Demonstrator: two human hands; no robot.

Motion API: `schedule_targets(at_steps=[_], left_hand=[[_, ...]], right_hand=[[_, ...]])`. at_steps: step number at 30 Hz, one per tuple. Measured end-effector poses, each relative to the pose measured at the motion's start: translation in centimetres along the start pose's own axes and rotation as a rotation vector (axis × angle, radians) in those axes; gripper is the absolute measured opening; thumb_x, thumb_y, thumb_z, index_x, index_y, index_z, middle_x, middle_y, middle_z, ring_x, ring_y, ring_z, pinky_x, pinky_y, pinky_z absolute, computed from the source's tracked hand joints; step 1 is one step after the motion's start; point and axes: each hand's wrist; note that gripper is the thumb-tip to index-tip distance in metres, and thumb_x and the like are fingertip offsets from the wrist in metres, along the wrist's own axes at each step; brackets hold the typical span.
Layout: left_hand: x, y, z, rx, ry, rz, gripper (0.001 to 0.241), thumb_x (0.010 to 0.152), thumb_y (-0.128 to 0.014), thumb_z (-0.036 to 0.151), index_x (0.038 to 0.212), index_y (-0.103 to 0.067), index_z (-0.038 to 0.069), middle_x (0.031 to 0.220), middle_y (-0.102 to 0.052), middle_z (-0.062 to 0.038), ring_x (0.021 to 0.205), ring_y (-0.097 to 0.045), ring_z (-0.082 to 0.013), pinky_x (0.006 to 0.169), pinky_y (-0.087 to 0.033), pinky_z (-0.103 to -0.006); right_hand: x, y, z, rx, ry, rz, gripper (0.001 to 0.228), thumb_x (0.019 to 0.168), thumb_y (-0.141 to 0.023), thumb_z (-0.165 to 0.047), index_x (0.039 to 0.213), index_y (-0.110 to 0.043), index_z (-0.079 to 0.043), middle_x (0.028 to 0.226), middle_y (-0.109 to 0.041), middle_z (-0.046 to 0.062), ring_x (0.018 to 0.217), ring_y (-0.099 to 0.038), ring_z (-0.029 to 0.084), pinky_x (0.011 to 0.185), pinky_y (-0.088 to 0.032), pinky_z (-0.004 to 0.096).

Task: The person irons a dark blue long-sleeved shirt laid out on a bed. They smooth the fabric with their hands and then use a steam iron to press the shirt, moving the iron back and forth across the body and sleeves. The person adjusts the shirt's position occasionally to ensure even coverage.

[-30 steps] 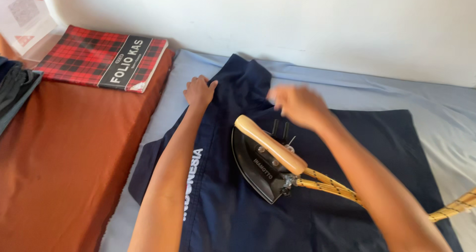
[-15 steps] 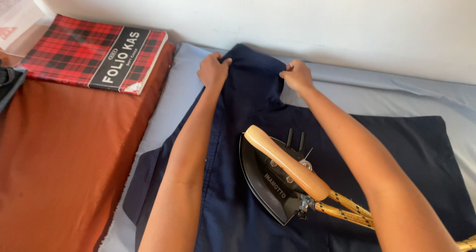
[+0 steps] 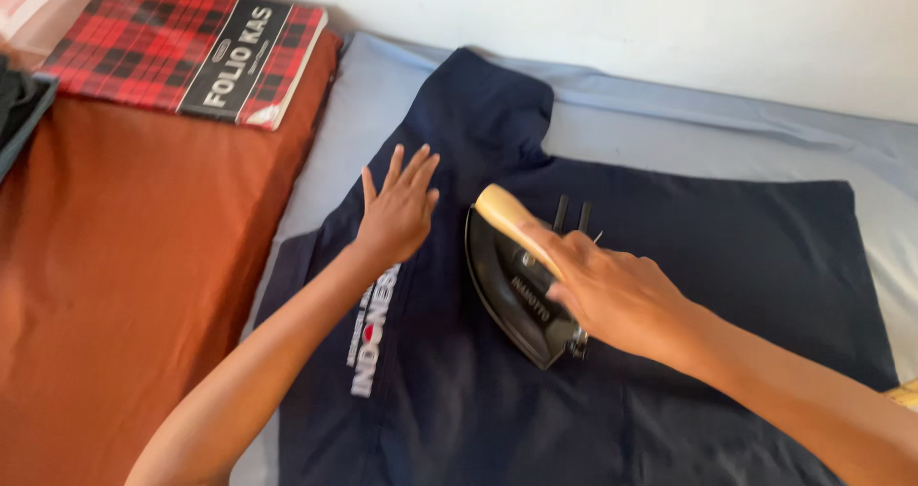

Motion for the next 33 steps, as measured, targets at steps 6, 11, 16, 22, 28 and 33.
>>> schedule_targets(at_steps=[6, 11, 16, 22, 28, 33], left_hand=[[-9.0, 1.2, -1.1, 0.22, 0.079, 0.047, 0.06, 0.102, -0.047, 0.049, 0.154, -0.042, 0.018, 0.163, -0.03, -0.011, 0.151, -0.018, -0.0389, 0.111, -0.009, -0.0773], [-12.1, 4.1, -5.6, 0.31, 0.089, 0.113, 0.051, 0.104, -0.047, 0.037, 0.153, -0.049, 0.021, 0.164, -0.036, -0.004, 0.152, -0.026, -0.0379, 0.114, -0.017, -0.0754], [-13.3, 4.5, -7.1, 0.204, -0.005, 0.171, 0.045, 0.107, -0.05, 0.027, 0.151, -0.054, 0.017, 0.164, -0.04, -0.005, 0.152, -0.03, -0.0368, 0.118, -0.025, -0.0656], [-12.6, 3.1, -6.7, 0.195, -0.025, 0.31, 0.039, 0.102, -0.059, 0.021, 0.14, -0.065, 0.012, 0.157, -0.048, -0.007, 0.15, -0.034, -0.0346, 0.118, -0.028, -0.0634], [-12.7, 2.8, -7.3, 0.004, -0.105, 0.358, 0.026, 0.099, -0.063, 0.01, 0.122, -0.074, 0.006, 0.14, -0.065, -0.007, 0.143, -0.048, -0.0298, 0.119, -0.036, -0.0504], [-12.6, 2.4, -7.6, -0.061, -0.126, 0.381, 0.024, 0.098, -0.062, 0.009, 0.118, -0.076, 0.006, 0.133, -0.07, -0.006, 0.138, -0.053, -0.0281, 0.117, -0.039, -0.046]], right_hand=[[2.2, -3.6, -0.6, -0.23, -0.118, 0.293, 0.067, 0.091, -0.063, -0.023, 0.151, -0.034, -0.02, 0.1, -0.066, 0.016, 0.072, -0.073, 0.041, 0.06, -0.059, 0.053], [6.5, -2.2, 0.3, -0.024, 0.012, 0.398, 0.064, 0.092, -0.072, -0.031, 0.143, -0.039, -0.012, 0.102, -0.072, 0.023, 0.087, -0.07, 0.046, 0.076, -0.055, 0.057], [4.0, -1.7, 0.0, 0.176, 0.166, 0.158, 0.068, 0.089, -0.073, -0.036, 0.151, -0.045, -0.029, 0.093, -0.077, 0.014, 0.082, -0.076, 0.033, 0.078, -0.058, 0.047], [-0.3, -3.6, -4.4, -0.118, 0.257, 0.258, 0.069, 0.092, -0.069, -0.041, 0.155, -0.043, -0.034, 0.099, -0.076, 0.009, 0.075, -0.074, 0.035, 0.071, -0.059, 0.047], [4.4, -5.1, -6.4, -0.238, -0.059, 0.465, 0.068, 0.096, -0.069, -0.032, 0.158, -0.043, -0.023, 0.105, -0.074, 0.017, 0.08, -0.072, 0.044, 0.071, -0.056, 0.056], [5.0, -3.2, -6.0, -0.001, 0.051, 0.287, 0.079, 0.087, -0.073, -0.027, 0.161, -0.042, -0.027, 0.097, -0.073, 0.026, 0.091, -0.07, 0.046, 0.082, -0.055, 0.056]])
Point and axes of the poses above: each hand's wrist, its own x-axis towards the middle knuckle, its own y-axis out of the back of the hand, z = x × y
